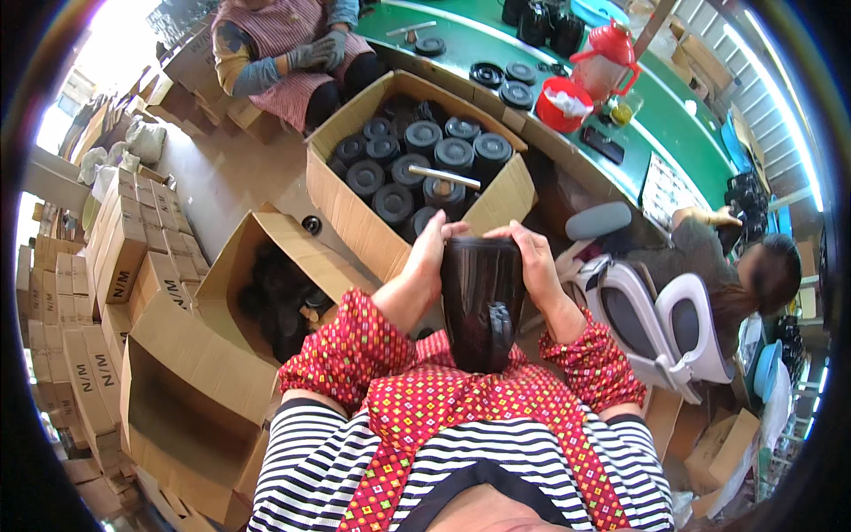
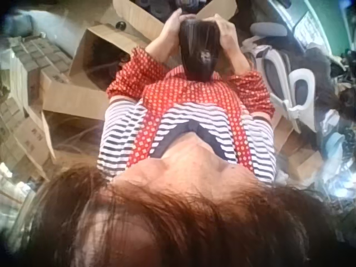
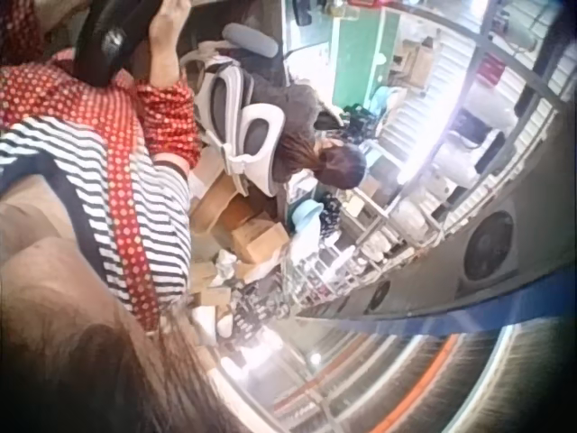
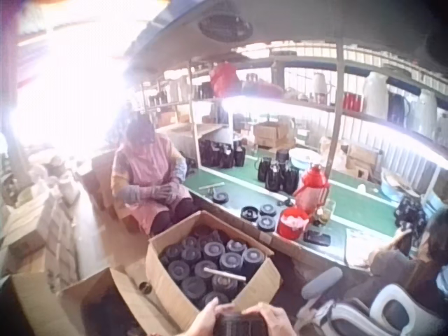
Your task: The person picks black kettle bodies and lids from a cardboard box, inserts a metal spout into each kettle, and places the assembled units on a green workbench. The person also stacks loose lids on the table while another worker assembles kettles nearby.
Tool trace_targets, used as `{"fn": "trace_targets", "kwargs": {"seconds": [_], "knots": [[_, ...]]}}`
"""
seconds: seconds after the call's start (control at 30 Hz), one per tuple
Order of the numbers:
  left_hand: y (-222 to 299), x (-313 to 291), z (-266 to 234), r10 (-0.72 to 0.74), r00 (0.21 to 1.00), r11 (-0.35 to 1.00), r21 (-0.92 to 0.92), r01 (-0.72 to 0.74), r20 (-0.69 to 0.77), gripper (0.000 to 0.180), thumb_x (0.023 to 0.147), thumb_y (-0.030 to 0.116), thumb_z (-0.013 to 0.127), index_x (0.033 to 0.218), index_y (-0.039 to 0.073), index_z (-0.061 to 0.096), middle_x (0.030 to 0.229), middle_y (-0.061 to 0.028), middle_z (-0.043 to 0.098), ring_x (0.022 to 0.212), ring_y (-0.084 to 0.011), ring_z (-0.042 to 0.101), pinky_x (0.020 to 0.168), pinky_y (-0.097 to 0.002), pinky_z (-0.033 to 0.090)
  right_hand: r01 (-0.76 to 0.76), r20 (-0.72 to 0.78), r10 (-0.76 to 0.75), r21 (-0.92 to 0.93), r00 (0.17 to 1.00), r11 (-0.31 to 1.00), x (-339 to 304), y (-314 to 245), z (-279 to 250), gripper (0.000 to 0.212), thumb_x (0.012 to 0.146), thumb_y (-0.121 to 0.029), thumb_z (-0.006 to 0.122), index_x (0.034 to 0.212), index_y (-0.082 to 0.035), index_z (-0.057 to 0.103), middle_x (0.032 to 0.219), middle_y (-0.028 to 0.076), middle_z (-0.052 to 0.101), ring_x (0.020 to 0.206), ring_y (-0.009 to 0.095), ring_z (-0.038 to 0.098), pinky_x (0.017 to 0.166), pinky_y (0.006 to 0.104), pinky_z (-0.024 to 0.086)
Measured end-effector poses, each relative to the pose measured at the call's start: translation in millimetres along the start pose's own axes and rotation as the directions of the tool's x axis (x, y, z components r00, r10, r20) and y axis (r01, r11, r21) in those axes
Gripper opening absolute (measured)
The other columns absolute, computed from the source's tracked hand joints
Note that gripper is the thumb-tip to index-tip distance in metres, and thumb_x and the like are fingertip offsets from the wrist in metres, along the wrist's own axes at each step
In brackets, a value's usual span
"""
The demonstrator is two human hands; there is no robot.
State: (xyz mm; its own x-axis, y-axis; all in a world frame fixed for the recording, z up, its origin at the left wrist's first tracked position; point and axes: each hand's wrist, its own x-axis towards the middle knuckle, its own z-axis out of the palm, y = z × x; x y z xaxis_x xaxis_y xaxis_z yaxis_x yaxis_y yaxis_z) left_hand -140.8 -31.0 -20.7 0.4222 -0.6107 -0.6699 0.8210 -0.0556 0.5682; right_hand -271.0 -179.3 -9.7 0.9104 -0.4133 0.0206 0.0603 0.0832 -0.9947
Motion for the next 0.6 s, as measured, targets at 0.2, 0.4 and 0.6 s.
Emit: {"fn": "trace_targets", "kwargs": {"seconds": [0.2,0.4,0.6], "knots": [[9.4,-12.9,-33.7,0.029,1.0,0.999,-0.023,-0.029,-0.008,0.078,0.107,0.063,0.031,0.163,0.009,0.027,0.147,-0.0235,0.05,0.135,-0.0347,0.05,0.115,-0.0475,0.038,-0.02,0.078,-0.002,0.281,0.997,0.96,-3.8,13.8,-5.6,0.062,0.113,-0.037,0.034,0.101,0.008,0.075,0.108,0.019,0.075,0.112,0.027,0.067,0.107,0.0399,0.045],[-13.8,-13.1,-74.8,0.181,0.961,0.983,-0.053,-0.174,0.208,0.095,0.1,0.075,0.039,0.167,0.013,0.012,0.161,-0.022,0.037,0.142,-0.0348,0.046,0.117,-0.0484,0.036,0.081,0.081,-0.109,0.287,0.991,0.954,-10.7,8.0,-8.3,0.056,0.109,-0.042,0.049,0.103,0.007,0.075,0.113,0.018,0.073,0.119,0.027,0.064,0.108,0.0403,0.043],[-85.9,-39.9,-44.5,0.036,0.75,0.985,0.101,-0.137,0.66,0.12,0.074,0.053,0.09,0.16,0.003,0.024,0.157,-0.0121,0.044,0.144,-0.0232,0.043,0.123,-0.0408,0.03,0.053,0.044,-0.067,0.249,0.997,0.967,-16.5,3.7,-34.6,0.047,0.097,-0.043,0.067,0.108,0.002,0.076,0.127,0.019,0.068,0.123,0.025,0.061,0.11,0.0379,0.041]]}}
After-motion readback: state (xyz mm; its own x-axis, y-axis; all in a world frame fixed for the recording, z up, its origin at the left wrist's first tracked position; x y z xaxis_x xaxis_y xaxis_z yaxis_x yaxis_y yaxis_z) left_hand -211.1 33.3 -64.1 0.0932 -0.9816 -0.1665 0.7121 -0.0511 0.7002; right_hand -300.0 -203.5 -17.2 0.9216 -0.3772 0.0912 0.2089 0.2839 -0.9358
